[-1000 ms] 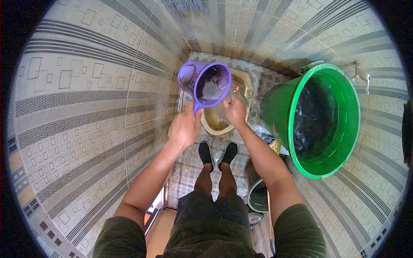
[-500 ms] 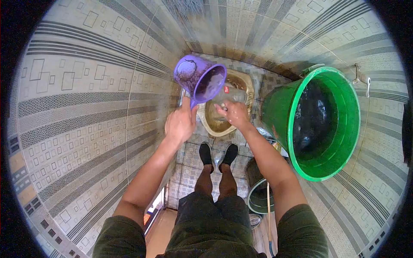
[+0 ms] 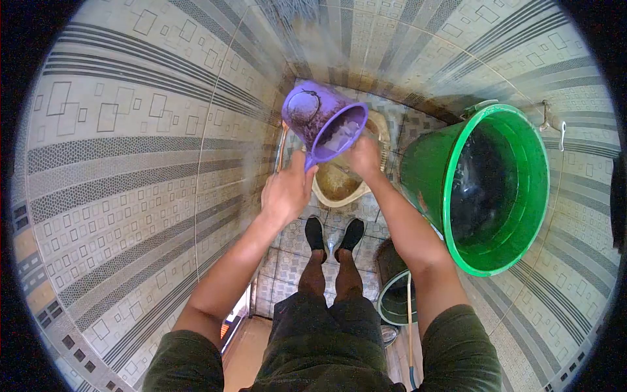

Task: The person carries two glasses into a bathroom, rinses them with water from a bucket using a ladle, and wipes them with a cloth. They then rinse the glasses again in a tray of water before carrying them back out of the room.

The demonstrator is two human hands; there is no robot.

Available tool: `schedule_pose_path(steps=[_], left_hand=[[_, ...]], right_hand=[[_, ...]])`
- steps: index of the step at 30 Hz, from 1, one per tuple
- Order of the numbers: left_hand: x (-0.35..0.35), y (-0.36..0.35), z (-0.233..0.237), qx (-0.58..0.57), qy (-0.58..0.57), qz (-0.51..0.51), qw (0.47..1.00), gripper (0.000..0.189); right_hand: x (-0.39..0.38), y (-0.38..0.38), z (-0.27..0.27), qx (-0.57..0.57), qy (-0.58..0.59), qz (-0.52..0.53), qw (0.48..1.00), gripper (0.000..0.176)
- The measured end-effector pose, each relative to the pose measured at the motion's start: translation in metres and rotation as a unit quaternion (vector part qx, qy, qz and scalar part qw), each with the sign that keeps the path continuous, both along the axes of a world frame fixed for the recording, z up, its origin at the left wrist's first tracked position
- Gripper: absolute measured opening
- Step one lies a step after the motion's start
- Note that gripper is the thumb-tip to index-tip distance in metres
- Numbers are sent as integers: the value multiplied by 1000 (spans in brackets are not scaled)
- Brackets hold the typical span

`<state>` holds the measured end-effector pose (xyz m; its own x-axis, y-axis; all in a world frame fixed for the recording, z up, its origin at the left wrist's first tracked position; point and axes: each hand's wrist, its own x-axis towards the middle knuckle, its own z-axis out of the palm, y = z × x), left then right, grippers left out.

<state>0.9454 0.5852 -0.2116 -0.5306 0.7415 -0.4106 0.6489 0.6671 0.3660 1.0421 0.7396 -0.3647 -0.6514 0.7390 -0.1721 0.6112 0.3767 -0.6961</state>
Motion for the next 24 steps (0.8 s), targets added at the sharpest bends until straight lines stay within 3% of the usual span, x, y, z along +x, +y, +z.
schedule_pose_path(steps=[4, 6, 7, 9, 10, 12, 16, 18, 21, 24], left_hand=[[3, -9, -4, 36, 2, -9, 999, 28], [4, -12, -6, 53, 23, -13, 998, 26], [4, -13, -5, 54, 23, -13, 998, 26], [5, -16, -5, 41, 12, -15, 999, 26], [5, -18, -5, 40, 12, -15, 999, 26], [5, -22, -6, 34, 14, -10, 999, 25], [1, -26, -8, 35, 6, 22, 999, 24], [-4, -25, -4, 36, 6, 56, 998, 24], [-11, -26, -4, 56, 32, 51, 997, 24], [-14, -31, -4, 92, 42, 27, 994, 23]], right_hand=[[-11, 8, -38, -42, 94, -105, 989, 40], [-16, 7, -44, -242, 119, -290, 918, 45], [-19, 6, -44, -241, 120, -289, 919, 45], [-24, 2, -39, -331, 142, -398, 844, 50], [-26, -1, -33, -332, 141, -398, 844, 50], [-27, -5, -22, -470, 198, -469, 721, 50], [-25, -14, -28, -387, 207, -441, 783, 42], [-11, -21, -7, -281, 145, -252, 915, 32], [3, -27, -12, -261, 223, -182, 921, 31], [5, -30, -12, -258, 288, -192, 902, 33]])
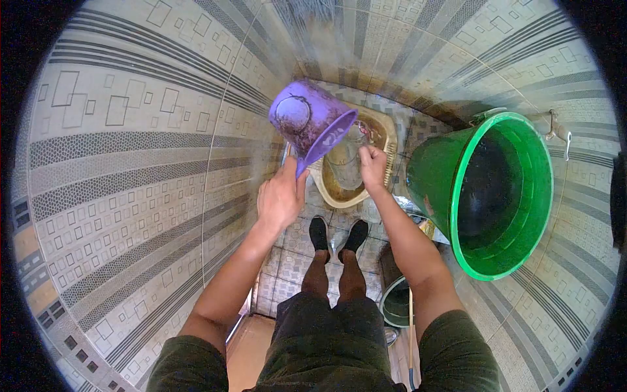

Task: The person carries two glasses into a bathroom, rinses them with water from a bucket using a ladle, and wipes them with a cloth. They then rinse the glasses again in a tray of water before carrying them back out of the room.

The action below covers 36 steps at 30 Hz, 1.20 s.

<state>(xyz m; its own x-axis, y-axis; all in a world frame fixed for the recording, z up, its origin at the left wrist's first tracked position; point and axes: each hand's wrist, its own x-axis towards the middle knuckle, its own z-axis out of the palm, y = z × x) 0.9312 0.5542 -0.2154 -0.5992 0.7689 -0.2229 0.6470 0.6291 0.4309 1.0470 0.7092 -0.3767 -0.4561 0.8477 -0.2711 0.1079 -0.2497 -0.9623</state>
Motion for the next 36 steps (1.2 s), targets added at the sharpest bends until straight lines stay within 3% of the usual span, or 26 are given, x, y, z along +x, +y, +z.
schedule_pose_path(steps=[3, 10, 12, 13, 15, 18, 20, 22, 24, 26, 28, 32, 33, 34, 36], left_hand=[[-1, -1, -3, 51, 43, -16, 998, 22], [-3, 13, -2, 37, 49, -23, 998, 20], [0, 15, 0, 36, 42, -39, 998, 17], [3, 16, 2, 36, 43, -42, 998, 17], [8, 16, 5, 18, 51, -52, 997, 20], [9, 16, 5, 5, 51, -62, 997, 23], [8, 16, 2, 0, 58, -52, 997, 23], [9, 20, 2, -5, 65, -39, 997, 24], [8, 29, 5, -73, 55, 40, 995, 25], [6, 38, 9, -71, 69, -1, 995, 27], [11, 55, 21, -66, 83, -50, 993, 29], [52, 114, 42, 34, 15, -125, 992, 31], [68, 132, 43, 72, -6, -160, 985, 32], [88, 153, 52, 25, -28, -194, 980, 32], [131, 194, 54, -22, -51, -242, 969, 32]], right_hand=[[1, 2, 3, 36, -9, 37, 999, 31], [-10, 3, 19, 82, -89, 110, 987, 28], [-16, 6, 27, 120, -201, 144, 961, 27], [-18, 7, 23, 120, -200, 141, 962, 27], [-24, 10, 11, 394, -132, 31, 909, 36], [-25, 17, -2, 420, -129, 11, 898, 43], [-26, 27, -41, 380, -143, 64, 912, 43], [-25, 28, -47, 338, -156, 119, 921, 43], [-27, 25, -45, 336, -331, 220, 854, 35], [-22, 20, -20, 321, -381, 236, 834, 31], [-11, 19, 37, 305, -479, 298, 767, 23], [18, 26, 6, 250, -474, 331, 777, 27], [31, 23, 4, 195, -432, 296, 829, 31], [45, 19, 3, 140, -386, 259, 874, 36], [70, 13, -1, 155, -362, 213, 894, 38]])
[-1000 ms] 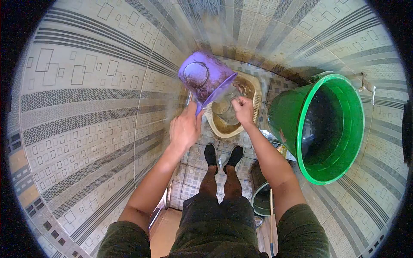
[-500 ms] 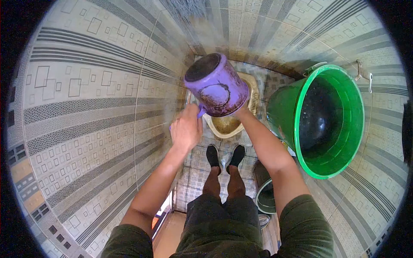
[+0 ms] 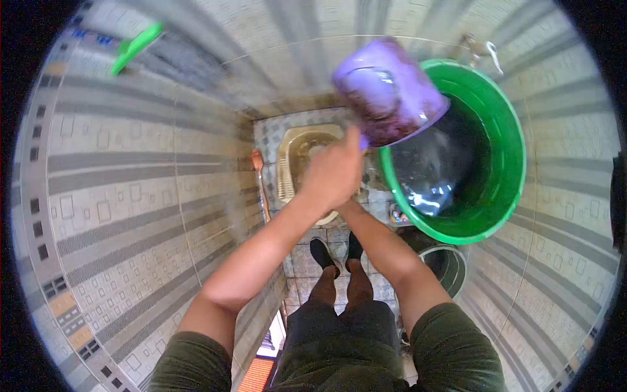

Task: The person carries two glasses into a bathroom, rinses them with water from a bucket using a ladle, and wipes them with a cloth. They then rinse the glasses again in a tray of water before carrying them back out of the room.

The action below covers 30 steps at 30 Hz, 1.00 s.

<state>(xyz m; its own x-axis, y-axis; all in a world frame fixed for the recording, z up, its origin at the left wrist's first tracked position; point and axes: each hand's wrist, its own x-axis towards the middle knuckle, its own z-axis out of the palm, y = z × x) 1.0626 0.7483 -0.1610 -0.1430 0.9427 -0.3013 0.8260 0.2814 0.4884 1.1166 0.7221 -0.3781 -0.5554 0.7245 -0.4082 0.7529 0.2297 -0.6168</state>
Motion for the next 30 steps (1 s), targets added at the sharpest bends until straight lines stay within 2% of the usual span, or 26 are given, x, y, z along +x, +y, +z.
schedule_pose_path(steps=[2, 4, 5, 6, 7, 8, 10, 12, 13, 14, 15, 16, 17, 18, 19, 21, 22, 23, 25, 26, 27, 29, 30], left_hand=[[44, 34, -20, 115, -50, -114, 986, 31], [86, 66, -55, 101, -29, -168, 980, 31], [106, 78, -75, 92, -3, -204, 975, 31], [123, 87, -96, 93, -13, -218, 971, 31], [138, 95, -117, 54, 10, -248, 967, 33], [152, 101, -136, 16, 34, -278, 960, 34], [173, 107, -165, -82, 77, -267, 957, 40], [181, 105, -200, -83, 48, -238, 967, 42], [183, 109, -220, -85, 44, -247, 964, 42], [185, 113, -240, -136, 89, -286, 944, 39], [190, 116, -243, -185, 135, -323, 918, 37], [196, 117, -246, -186, 133, -329, 916, 37], [200, 120, -248, -256, 141, -377, 879, 39], [204, 120, -243, -325, 148, -419, 835, 41], [211, 116, -235, -327, 147, -422, 833, 41], [219, 102, -219, -259, 68, -365, 892, 49], [216, 95, -225, -150, -2, -360, 921, 45], [215, 93, -231, -151, 1, -361, 920, 45], [217, 95, -211, -109, -13, -357, 928, 43], [214, 94, -228, -57, -14, -361, 931, 41], [212, 97, -212, -57, -12, -358, 932, 41], [212, 102, -165, -170, -119, -298, 932, 41], [210, 101, -161, -122, -163, -275, 940, 40]], right_hand=[[23, -11, -3, 42, 74, -41, 995, 43], [46, -22, -5, 89, 141, -82, 983, 48], [57, -28, 1, 93, 131, -97, 982, 48], [68, -31, 15, 36, 114, -118, 986, 51], [79, -30, 28, -20, 97, -138, 985, 55], [90, -27, 36, -17, 87, -151, 985, 55], [113, -26, 47, -128, 77, -110, 983, 58], [131, -31, 55, -130, 89, -132, 979, 61], [138, -32, 56, -128, 109, -145, 975, 63], [144, -33, 56, -132, 106, -151, 974, 63], [150, -31, 59, -126, 96, -139, 977, 65], [156, -29, 62, -120, 87, -127, 981, 67], [164, -26, 66, -122, 86, -132, 980, 67], [172, -19, 86, -190, 84, -138, 968, 66], [177, -16, 96, -258, 83, -144, 952, 66], [175, -24, 72, -222, 69, -118, 965, 66], [173, -25, 68, -184, 53, -90, 977, 65], [172, -28, 66, -184, 56, -91, 977, 65], [170, -26, 68, -172, 44, -83, 981, 64], [168, -25, 67, -170, 45, -81, 981, 64], [165, -27, 62, -182, 68, -94, 977, 64], [160, -33, 49, -192, 88, -101, 972, 64], [157, -32, 49, -147, 138, -107, 973, 64]])
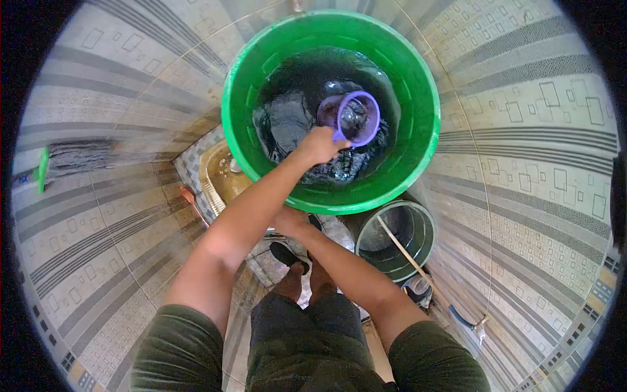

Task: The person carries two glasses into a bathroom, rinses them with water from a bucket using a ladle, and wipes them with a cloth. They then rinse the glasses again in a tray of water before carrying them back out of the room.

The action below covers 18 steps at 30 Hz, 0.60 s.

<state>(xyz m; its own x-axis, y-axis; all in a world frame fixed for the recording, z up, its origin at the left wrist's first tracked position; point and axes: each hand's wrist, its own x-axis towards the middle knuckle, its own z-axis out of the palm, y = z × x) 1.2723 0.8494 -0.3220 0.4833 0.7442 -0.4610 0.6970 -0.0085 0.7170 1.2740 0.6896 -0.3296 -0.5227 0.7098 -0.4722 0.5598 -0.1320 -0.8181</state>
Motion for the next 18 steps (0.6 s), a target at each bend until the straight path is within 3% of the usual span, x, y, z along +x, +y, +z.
schedule_pose_path(steps=[1, 2, 4, 9, 11, 13, 15, 17, 18], left_hand=[[-4, -1, 5, 3, 1, 7, 1000, 40], [-10, -3, 9, -5, -59, 82, 995, 39], [-38, -12, 23, 5, -112, 212, 971, 35], [-105, -49, 103, 4, -140, 290, 947, 35], [-133, -67, 133, -49, -230, 339, 911, 23], [-163, -86, 164, -23, -225, 365, 903, 22], [-196, -106, 181, -44, -251, 390, 885, 20], [-228, -129, 184, 0, -206, 398, 894, 21], [-242, -140, 183, 69, -119, 380, 915, 22]], right_hand=[[-3, 0, 0, 47, 44, -19, 998, 64], [-3, 0, 0, 48, 45, -11, 998, 64], [-7, 15, 36, -76, 5, -15, 997, 60], [-31, 12, 10, -23, -11, -21, 999, 45], [-42, 8, 5, 33, 35, -60, 997, 42], [-53, 7, 2, 44, 50, -55, 996, 40], [-65, 10, 4, 72, 51, -64, 994, 28], [-80, 9, 9, 61, 105, -77, 990, 24], [-85, 11, 9, 55, 109, -75, 990, 27]])
